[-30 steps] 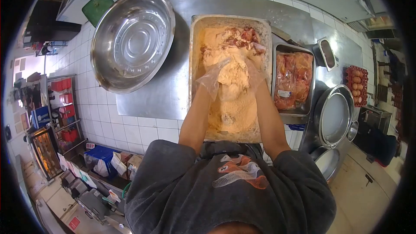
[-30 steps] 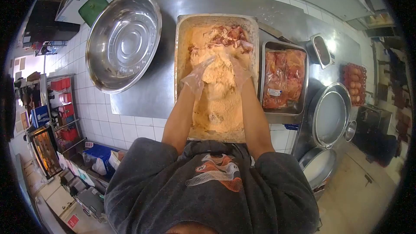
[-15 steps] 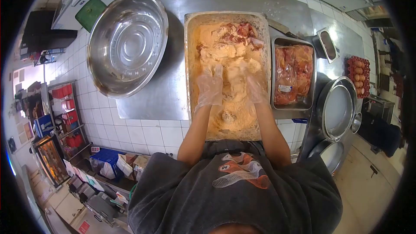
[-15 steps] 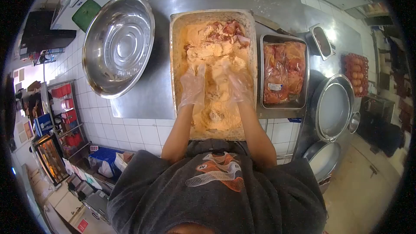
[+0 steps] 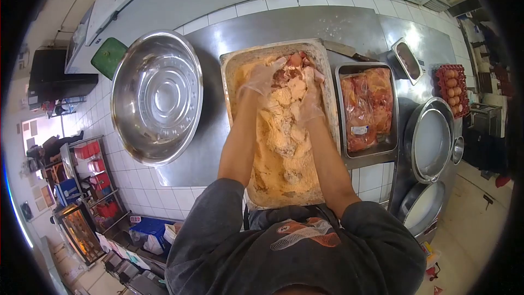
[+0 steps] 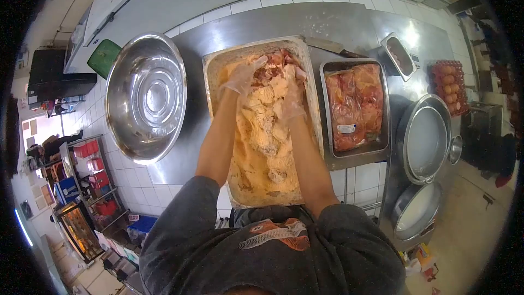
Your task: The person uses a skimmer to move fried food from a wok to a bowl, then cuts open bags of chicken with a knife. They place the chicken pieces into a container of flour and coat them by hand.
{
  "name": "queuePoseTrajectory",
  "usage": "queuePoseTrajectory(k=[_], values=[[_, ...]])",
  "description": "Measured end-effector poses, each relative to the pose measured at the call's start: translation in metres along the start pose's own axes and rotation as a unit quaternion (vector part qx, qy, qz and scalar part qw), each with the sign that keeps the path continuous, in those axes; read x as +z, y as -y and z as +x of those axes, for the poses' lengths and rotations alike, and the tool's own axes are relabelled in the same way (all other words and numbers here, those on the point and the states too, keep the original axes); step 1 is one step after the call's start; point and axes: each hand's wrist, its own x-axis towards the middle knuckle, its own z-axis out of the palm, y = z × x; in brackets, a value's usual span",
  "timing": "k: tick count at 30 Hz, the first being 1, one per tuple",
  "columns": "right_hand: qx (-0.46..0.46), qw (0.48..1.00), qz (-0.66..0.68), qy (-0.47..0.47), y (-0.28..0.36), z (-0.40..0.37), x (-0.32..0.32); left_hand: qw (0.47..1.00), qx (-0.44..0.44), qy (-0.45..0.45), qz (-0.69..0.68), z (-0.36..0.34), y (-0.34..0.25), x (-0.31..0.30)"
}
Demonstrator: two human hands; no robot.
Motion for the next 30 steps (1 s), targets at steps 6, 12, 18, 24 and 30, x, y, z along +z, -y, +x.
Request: queuePoseTrajectory(k=[6,12,18,24,30], values=[[0.113,0.975,0.114,0.153,0.042,-0.01,0.022,0.929,0.04,0.142,-0.339,0.032,0.038,0.0],[0.166,0.972,-0.098,0.134,0.057,-0.05,0.026,0.98,-0.06,0.025,-0.187,-0.084,-0.014,0.013],[0.136,0.961,-0.118,0.212,0.068,-0.127,-0.007,0.985,0.075,-0.013,-0.153,-0.12,0.054,0.014],[0.109,0.925,-0.296,0.213,0.09,-0.147,-0.021,0.979,0.131,-0.149,-0.051,-0.178,0.054,0.017],[0.061,0.893,-0.391,0.215,0.095,-0.163,-0.025,0.96,0.175,-0.186,-0.118,-0.21,0.091,0.027]])
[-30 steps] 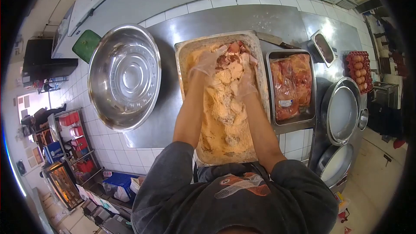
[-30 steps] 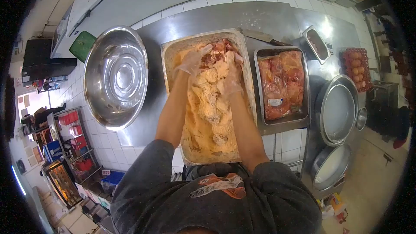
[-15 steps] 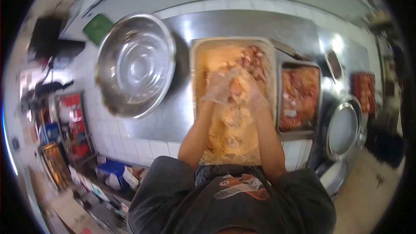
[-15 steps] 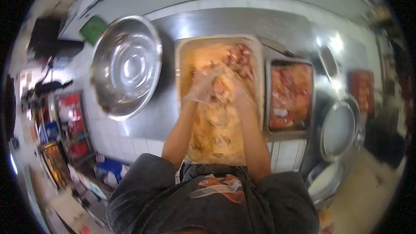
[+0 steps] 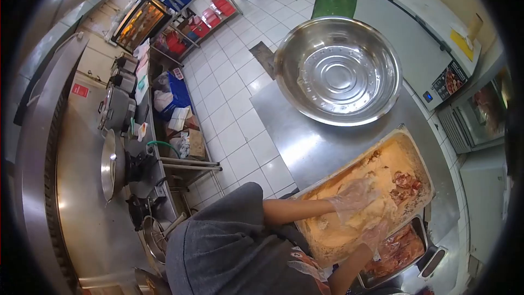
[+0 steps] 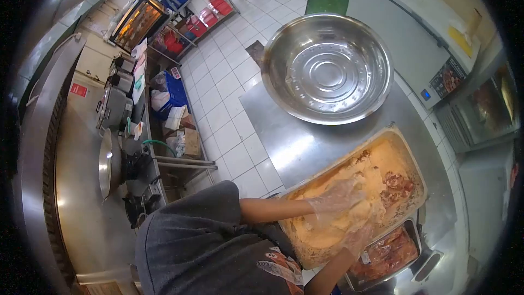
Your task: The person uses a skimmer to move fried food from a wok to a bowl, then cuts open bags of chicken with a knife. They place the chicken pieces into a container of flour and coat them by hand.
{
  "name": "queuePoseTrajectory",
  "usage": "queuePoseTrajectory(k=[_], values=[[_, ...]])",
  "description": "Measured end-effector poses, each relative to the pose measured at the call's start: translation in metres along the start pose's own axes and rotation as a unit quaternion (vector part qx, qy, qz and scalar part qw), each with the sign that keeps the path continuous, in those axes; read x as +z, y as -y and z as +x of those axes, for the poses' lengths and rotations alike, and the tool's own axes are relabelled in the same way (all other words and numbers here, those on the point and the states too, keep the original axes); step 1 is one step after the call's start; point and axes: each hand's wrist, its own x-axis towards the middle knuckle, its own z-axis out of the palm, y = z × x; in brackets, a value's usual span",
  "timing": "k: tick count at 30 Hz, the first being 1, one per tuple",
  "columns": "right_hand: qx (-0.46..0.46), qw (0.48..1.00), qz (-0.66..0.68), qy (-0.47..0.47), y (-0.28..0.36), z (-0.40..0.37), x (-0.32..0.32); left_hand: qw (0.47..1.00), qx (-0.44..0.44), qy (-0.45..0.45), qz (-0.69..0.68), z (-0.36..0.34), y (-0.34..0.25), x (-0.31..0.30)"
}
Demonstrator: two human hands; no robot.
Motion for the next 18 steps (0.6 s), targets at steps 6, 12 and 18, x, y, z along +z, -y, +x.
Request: queuePoseTrajectory(k=[6,12,18], values=[[-0.114,0.971,-0.193,-0.084,0.021,0.024,-0.014,0.979,-0.096,-0.171,0.054,-0.011,0.049,0.015],[-0.178,0.818,-0.492,-0.24,0.027,0.132,-0.018,0.971,-0.173,-0.159,-0.048,0.054,0.136,0.052],[-0.08,0.874,-0.379,-0.293,0.024,0.168,0.0,0.922,-0.346,-0.089,-0.148,0.072,0.095,0.023]])
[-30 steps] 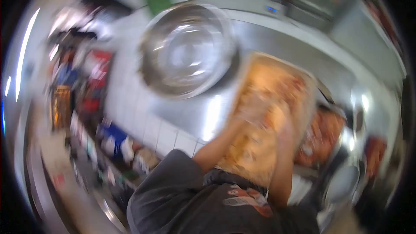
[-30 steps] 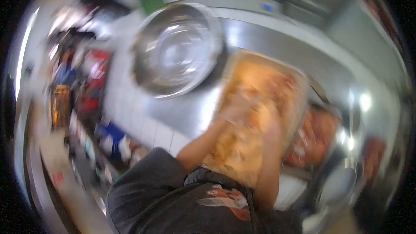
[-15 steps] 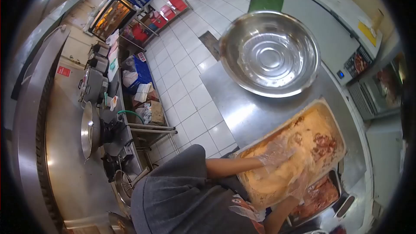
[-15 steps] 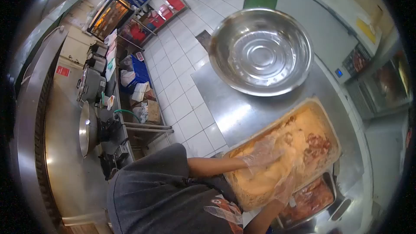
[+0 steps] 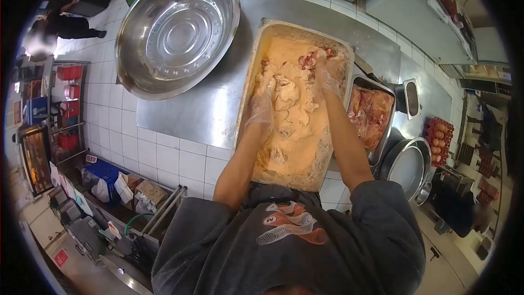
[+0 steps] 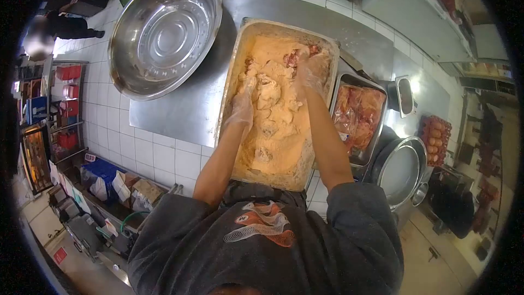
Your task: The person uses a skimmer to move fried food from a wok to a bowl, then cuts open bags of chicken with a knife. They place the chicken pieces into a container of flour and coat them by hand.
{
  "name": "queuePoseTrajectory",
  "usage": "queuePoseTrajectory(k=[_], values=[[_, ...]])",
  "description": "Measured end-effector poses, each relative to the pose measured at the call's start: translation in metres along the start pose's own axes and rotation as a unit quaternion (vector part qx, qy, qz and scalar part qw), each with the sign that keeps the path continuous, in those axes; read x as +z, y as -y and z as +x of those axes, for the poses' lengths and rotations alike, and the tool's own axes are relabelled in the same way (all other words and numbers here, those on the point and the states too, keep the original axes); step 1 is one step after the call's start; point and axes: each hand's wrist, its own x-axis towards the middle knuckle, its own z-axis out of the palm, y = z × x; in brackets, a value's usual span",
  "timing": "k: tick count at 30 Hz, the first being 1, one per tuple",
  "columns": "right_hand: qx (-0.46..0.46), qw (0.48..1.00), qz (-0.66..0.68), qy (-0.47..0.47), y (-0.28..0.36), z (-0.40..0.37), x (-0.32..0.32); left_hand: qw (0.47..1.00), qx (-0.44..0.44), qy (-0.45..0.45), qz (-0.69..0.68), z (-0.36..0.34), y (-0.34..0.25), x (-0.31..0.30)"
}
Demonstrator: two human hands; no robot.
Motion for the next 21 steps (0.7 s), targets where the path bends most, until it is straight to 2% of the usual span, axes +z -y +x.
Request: queuePoseTrajectory(k=[1,2,3,5,7,10,13,15,17,19,21], values=[[0.034,0.999,0.017,0.006,0.019,-0.007,-0.009,1.0,-0.022,0.009,0.011,0.002,-0.004,0.001],[0.068,0.997,0.036,0.011,0.03,-0.009,-0.013,1.0,0.021,-0.005,-0.016,0.011,-0.001,0.005],[0.112,0.988,0.023,0.1,0.027,-0.004,-0.012,0.997,0.065,-0.017,-0.042,0.026,0.008,0.012],[0.195,0.943,-0.001,0.271,0.01,0.029,-0.003,0.989,0.09,0.036,-0.111,0.045,-0.003,0.019],[0.21,0.915,0.141,0.314,0.015,0.027,0.0,0.966,0.041,0.162,-0.197,0.048,-0.022,0.024],[0.222,0.846,0.388,0.289,0.022,0.009,0.0,0.952,0.021,0.229,-0.204,0.03,-0.036,0.028],[0.239,0.773,0.51,0.292,0.023,-0.003,-0.011,0.932,0.008,0.296,-0.208,0.016,-0.054,0.036],[0.261,0.733,0.554,0.296,0.02,-0.014,-0.02,0.939,0.006,0.282,-0.198,0.045,-0.04,0.048],[0.297,0.708,0.571,0.29,0.012,-0.03,-0.029,0.946,-0.019,0.262,-0.191,0.041,-0.035,0.047],[0.329,0.699,0.574,0.272,0.005,-0.041,-0.038,0.951,-0.054,0.242,-0.187,-0.009,-0.066,0.031],[0.339,0.698,0.578,0.252,0.001,-0.044,-0.046,0.976,-0.003,0.204,-0.081,-0.03,-0.078,0.026]])
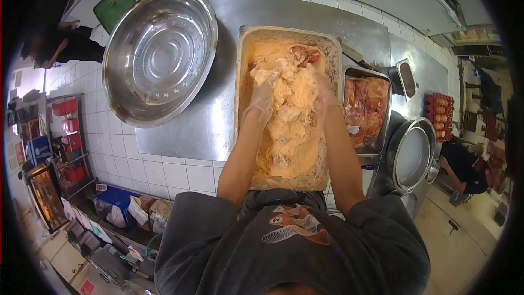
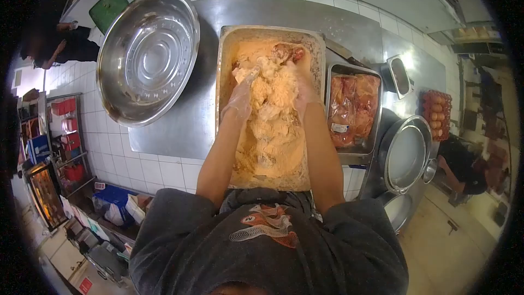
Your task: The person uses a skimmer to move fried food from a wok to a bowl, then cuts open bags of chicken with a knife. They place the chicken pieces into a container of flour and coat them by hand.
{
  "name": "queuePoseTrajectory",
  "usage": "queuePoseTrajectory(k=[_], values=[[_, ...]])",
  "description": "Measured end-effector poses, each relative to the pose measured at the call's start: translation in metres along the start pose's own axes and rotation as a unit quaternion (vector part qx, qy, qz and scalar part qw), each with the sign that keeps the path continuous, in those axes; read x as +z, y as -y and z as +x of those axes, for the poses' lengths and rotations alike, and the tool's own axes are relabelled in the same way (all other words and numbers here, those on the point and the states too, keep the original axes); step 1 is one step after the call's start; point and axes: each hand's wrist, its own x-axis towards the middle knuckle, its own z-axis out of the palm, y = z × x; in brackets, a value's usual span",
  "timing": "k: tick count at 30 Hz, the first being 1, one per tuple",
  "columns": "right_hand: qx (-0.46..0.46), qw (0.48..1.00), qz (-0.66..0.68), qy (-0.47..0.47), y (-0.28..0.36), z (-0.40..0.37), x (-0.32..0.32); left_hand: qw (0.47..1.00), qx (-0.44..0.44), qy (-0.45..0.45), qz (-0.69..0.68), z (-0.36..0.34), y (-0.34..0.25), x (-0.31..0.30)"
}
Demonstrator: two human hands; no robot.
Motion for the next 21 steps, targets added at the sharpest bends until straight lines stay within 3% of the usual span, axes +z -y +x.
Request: queuePoseTrajectory(k=[5,8,10,11,13,14,16,17,20,21], values=[[-0.066,0.997,-0.003,-0.031,0.006,-0.021,0.007,0.986,0.055,-0.039,0.154,-0.028,-0.008,0.015],[-0.097,0.993,-0.041,0.055,0.003,-0.014,-0.001,0.972,0.079,-0.055,0.214,-0.04,-0.017,0.016],[-0.122,0.963,-0.198,-0.137,0.014,-0.022,0.022,0.963,0.137,-0.108,0.203,-0.023,-0.003,0.003],[-0.129,0.924,-0.275,-0.231,0.017,-0.022,0.03,0.943,0.155,-0.176,0.235,-0.007,0.011,0.0],[-0.192,0.855,-0.4,-0.268,-0.003,0.042,0.003,0.885,0.194,-0.307,0.293,0.037,0.039,0.004],[-0.225,0.812,-0.458,-0.284,-0.007,0.065,-0.005,0.879,0.217,-0.321,0.279,0.052,0.046,0.005],[-0.209,0.82,-0.477,-0.239,0.02,0.017,0.032,0.864,0.265,-0.35,0.246,0.08,0.049,0.007],[-0.199,0.823,-0.486,-0.215,0.028,0.001,0.047,0.872,0.267,-0.335,0.239,0.089,0.044,0.006],[-0.239,0.788,-0.482,-0.301,0.024,0.04,0.047,0.909,0.235,-0.274,0.206,0.107,0.031,0.0],[-0.216,0.814,-0.465,-0.272,0.026,0.048,0.044,0.929,0.207,-0.243,0.189,0.11,0.025,-0.006]])
